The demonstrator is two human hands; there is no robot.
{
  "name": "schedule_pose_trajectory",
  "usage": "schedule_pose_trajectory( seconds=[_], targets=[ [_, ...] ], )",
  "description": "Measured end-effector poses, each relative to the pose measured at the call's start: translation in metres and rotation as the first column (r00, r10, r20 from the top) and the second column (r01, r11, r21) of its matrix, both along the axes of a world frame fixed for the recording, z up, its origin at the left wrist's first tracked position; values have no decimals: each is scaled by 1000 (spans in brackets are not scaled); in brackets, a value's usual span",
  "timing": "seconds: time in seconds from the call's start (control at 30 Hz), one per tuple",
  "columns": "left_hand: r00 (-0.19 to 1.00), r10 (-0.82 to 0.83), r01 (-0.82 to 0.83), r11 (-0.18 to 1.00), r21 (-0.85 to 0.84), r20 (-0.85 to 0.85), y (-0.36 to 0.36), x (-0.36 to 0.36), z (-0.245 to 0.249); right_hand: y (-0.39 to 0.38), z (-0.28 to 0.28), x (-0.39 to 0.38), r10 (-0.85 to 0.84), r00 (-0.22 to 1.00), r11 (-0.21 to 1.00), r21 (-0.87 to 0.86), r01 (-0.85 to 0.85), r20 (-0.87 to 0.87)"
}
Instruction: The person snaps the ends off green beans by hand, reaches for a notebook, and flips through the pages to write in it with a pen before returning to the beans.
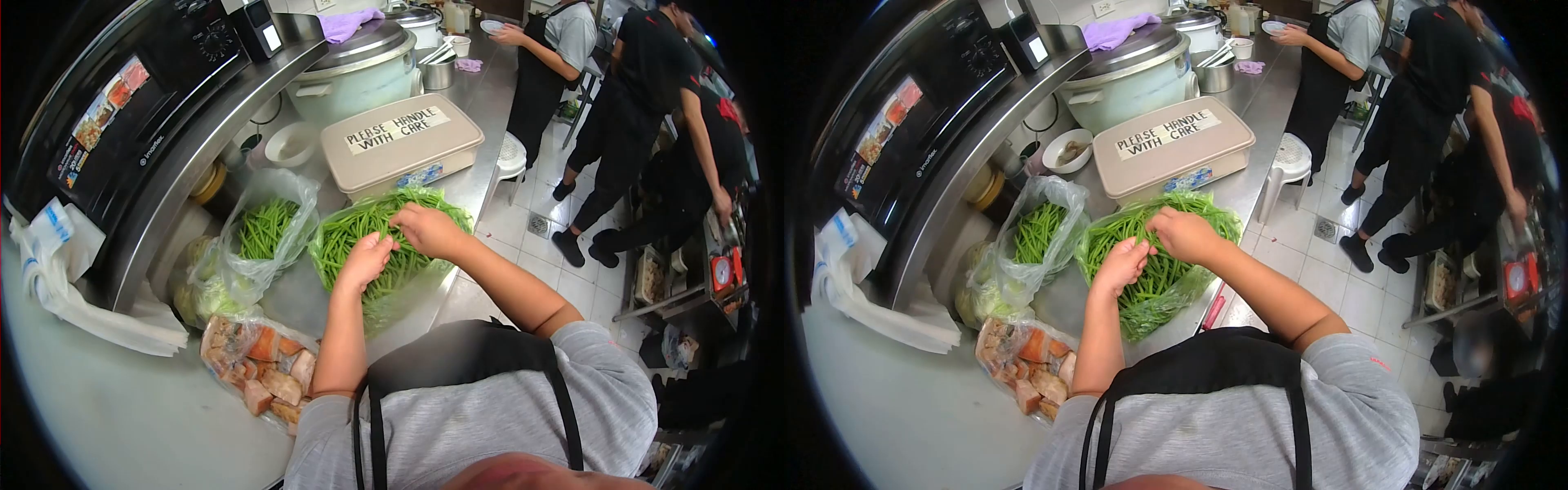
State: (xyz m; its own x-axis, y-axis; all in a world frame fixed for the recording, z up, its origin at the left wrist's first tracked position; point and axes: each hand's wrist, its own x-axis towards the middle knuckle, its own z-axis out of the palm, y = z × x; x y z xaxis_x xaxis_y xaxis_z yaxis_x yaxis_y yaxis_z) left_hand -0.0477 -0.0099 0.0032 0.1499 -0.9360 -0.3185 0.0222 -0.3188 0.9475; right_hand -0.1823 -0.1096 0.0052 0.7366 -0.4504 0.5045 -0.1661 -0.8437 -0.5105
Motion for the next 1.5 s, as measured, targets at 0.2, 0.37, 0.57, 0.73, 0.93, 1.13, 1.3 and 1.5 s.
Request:
schedule_pose_trajectory(
  seconds=[0.2,0.37,0.57,0.73,0.93,1.13,1.3,1.5],
  targets=[
    [919,-32,80,991,-106,394,3,6,-2,0,-11,-6,60,981,996,-58,-72,-183],
    [844,-44,144,979,-147,534,7,5,6,5,-10,-11,113,952,993,-7,-120,-285],
    [865,24,79,980,-183,501,4,7,-2,9,-13,-9,30,972,999,48,-20,-232],
    [969,177,-213,952,-221,-170,-1,-25,-3,4,-18,15,-22,976,737,663,-130,215],
    [877,216,-329,921,-209,-428,5,-19,4,-23,9,24,-154,922,448,857,-255,355],
    [812,205,-397,880,-260,-547,11,-4,11,-3,-35,40,-18,907,973,201,112,-420],
    [811,220,-418,866,-274,-542,8,-10,8,13,-68,47,-160,857,987,-67,146,-490],
    [785,254,-481,824,-298,-565,10,-1,6,-5,-75,28,-185,915,983,-49,180,-357]
  ],
)
